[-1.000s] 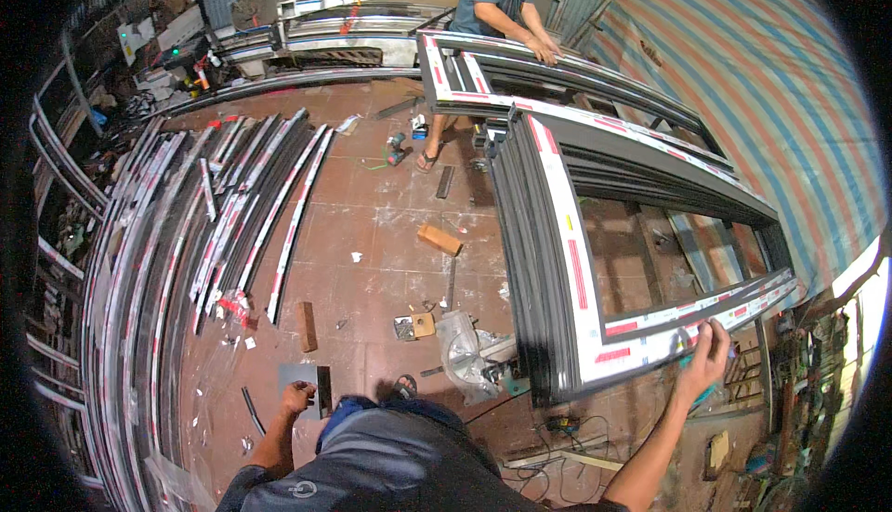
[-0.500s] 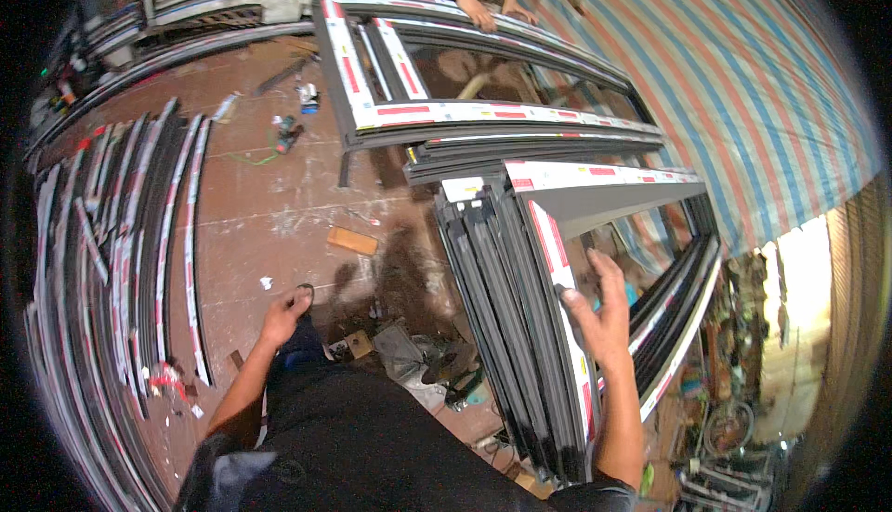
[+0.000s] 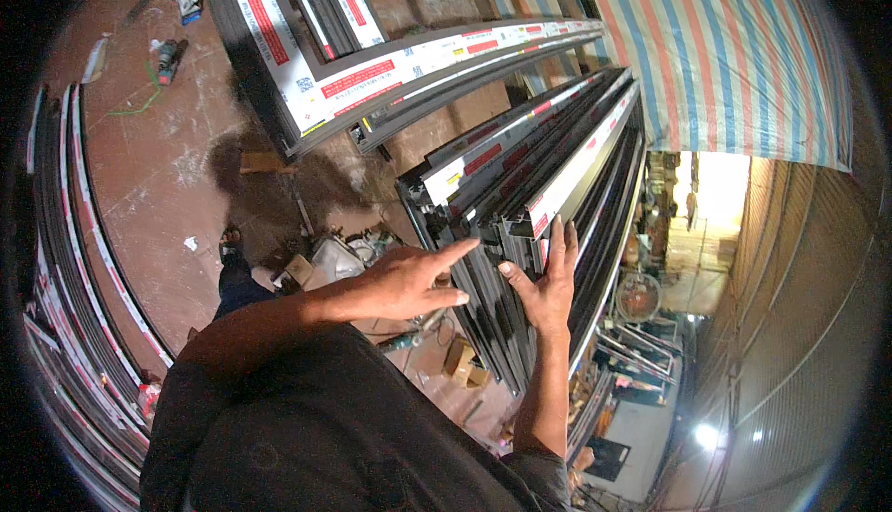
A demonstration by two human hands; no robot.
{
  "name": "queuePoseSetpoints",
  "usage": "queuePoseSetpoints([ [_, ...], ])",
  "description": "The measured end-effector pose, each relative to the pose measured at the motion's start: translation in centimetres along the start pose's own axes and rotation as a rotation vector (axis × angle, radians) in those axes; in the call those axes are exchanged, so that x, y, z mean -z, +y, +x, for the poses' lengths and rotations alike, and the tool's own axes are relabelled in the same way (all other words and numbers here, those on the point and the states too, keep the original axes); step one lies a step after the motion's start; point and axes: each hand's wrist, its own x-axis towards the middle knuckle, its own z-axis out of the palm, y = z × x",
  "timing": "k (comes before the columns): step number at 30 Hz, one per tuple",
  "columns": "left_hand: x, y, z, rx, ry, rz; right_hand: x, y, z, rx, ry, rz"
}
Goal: The person assembles aluminum window frames by hand, using a cordless drill to fasten screws at the corners. They repeatedly pick up frame sections, align them, drill fasteners, and place completed frames onto a stack.
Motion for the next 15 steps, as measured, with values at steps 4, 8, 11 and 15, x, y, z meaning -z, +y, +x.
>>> queuePoseSetpoints([
  [4,-1.4,-0.8,0.5,-0.121,-0.030,-0.093,0.3,-0.4,0.2,-0.022,-0.022,-0.040],
  [8,-0.8,-0.7,1.0,-0.105,-0.097,-0.184,0.2,-1.2,0.6,-0.027,-0.052,-0.080],
  [11,-1.6,-1.7,1.5,-0.151,-0.071,-0.294,0.1,-0.4,0.7,-0.016,-0.069,-0.126],
  [15,-1.2,-1.7,1.9,-0.160,-0.124,-0.316,-0.2,0.6,0.3,-0.018,-0.068,-0.095],
])
